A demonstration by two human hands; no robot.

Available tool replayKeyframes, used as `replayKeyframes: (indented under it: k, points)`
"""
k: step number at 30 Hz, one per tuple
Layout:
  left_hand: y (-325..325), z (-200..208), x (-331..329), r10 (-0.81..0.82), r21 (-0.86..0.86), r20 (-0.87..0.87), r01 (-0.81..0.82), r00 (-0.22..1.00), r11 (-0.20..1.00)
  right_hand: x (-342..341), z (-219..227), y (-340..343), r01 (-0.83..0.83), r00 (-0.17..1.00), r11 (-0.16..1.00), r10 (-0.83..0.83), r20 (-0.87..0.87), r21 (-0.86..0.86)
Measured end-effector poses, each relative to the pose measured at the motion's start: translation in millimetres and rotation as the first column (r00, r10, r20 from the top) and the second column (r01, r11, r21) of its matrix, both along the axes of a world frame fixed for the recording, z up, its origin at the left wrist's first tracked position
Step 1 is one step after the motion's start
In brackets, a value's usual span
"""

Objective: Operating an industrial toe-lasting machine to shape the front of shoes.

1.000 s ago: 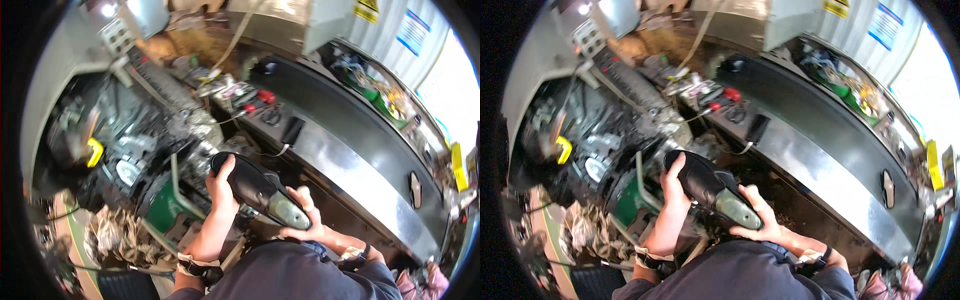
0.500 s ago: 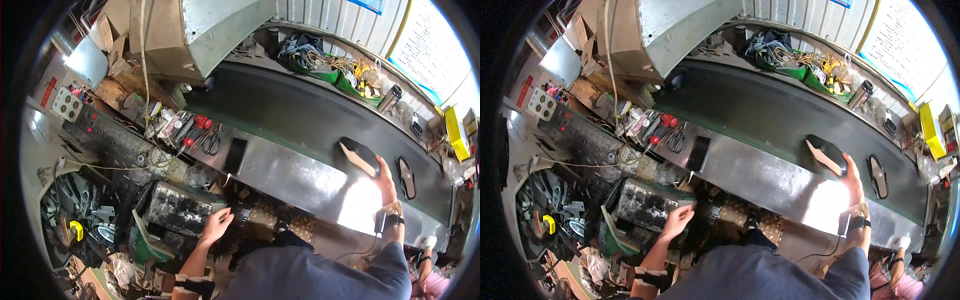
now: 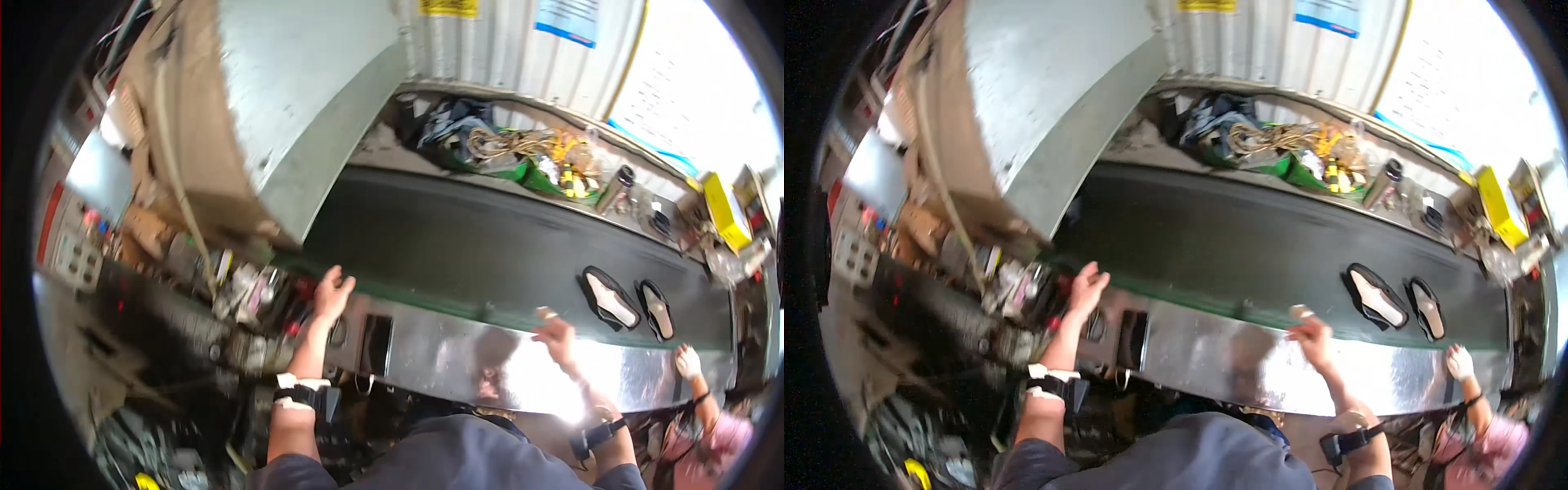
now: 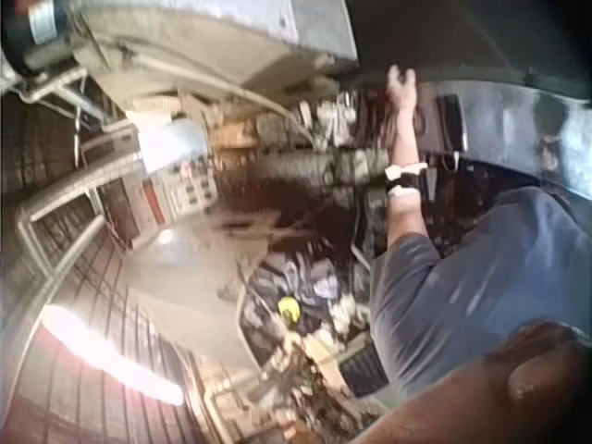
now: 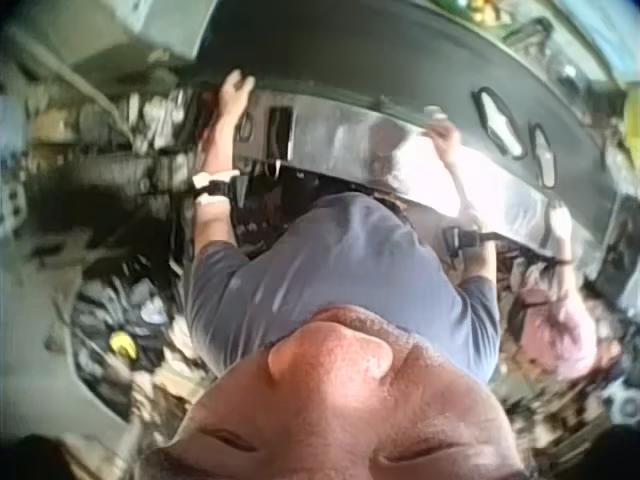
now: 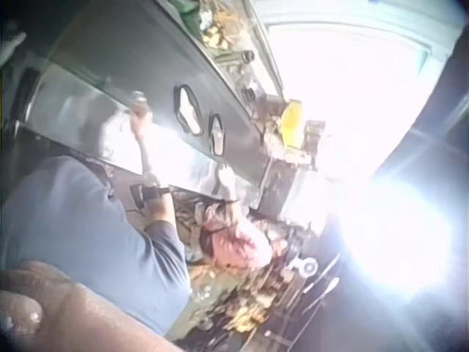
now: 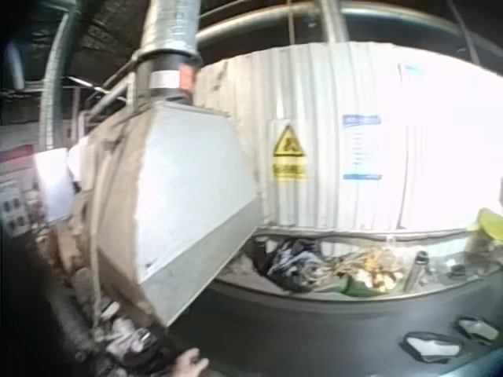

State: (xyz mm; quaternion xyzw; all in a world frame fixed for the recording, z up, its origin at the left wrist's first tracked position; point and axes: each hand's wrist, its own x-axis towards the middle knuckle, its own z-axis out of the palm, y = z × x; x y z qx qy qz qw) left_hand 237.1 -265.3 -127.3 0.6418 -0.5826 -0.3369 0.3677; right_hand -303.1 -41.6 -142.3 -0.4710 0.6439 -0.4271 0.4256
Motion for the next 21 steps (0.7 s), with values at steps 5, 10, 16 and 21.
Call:
replayKeyframes:
  k: [5, 10, 16, 21]
  points:
    - [-160, -7, 70, 0.041, -0.105, 0.579, 0.024, 0.814, 0.994, 123, 86, -58, -0.134, 0.990, 0.987, 0.129, 0.063, 0.087]
    - [-258, 23, 29, -0.378, 0.333, 0.586, 0.212, 0.717, 0.919, 125, 61, -100, 0.008, 0.997, 0.983, -0.023, 0.078, 0.185]
    - [-300, 24, 13, -0.611, 0.337, 0.071, 0.558, 0.788, 0.758, 194, 42, -168, 0.058, 0.759, 0.896, -0.325, 0.564, 0.440]
    - [-328, -79, 89, -0.093, -0.030, 0.460, 0.120, 0.883, 0.992, 220, 17, -194, 0.166, 0.484, 0.829, -0.541, 0.688, 0.534]
